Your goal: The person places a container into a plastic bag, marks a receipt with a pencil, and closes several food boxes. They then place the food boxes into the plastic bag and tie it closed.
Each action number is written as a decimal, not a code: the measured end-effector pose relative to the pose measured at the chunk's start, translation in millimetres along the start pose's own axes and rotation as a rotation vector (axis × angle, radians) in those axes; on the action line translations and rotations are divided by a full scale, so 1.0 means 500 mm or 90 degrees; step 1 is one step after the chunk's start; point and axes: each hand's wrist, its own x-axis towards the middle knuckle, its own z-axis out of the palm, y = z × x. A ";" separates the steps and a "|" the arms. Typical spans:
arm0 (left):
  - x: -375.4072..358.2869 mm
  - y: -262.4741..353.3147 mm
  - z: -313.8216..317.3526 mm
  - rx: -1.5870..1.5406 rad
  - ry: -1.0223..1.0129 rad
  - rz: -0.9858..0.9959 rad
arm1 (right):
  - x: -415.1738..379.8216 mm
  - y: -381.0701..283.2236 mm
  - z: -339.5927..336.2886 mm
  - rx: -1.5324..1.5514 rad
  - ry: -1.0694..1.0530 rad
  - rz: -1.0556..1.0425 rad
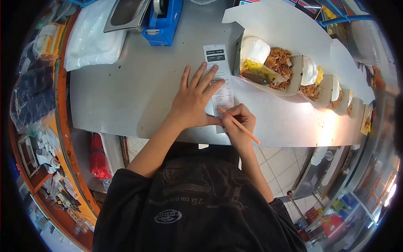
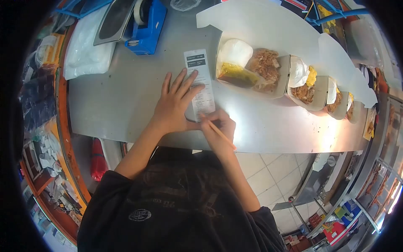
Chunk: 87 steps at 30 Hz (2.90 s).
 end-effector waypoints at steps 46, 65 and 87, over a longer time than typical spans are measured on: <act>0.119 0.113 -0.137 -0.174 0.426 -0.102 | 0.182 -0.279 -0.206 -0.462 0.335 -0.592; 0.123 0.086 -0.197 -0.626 0.031 -0.098 | 0.184 -0.277 -0.252 -0.114 -0.290 -0.098; -0.041 0.105 -0.046 -0.208 0.132 -0.261 | 0.027 -0.141 -0.266 -0.179 -0.171 0.098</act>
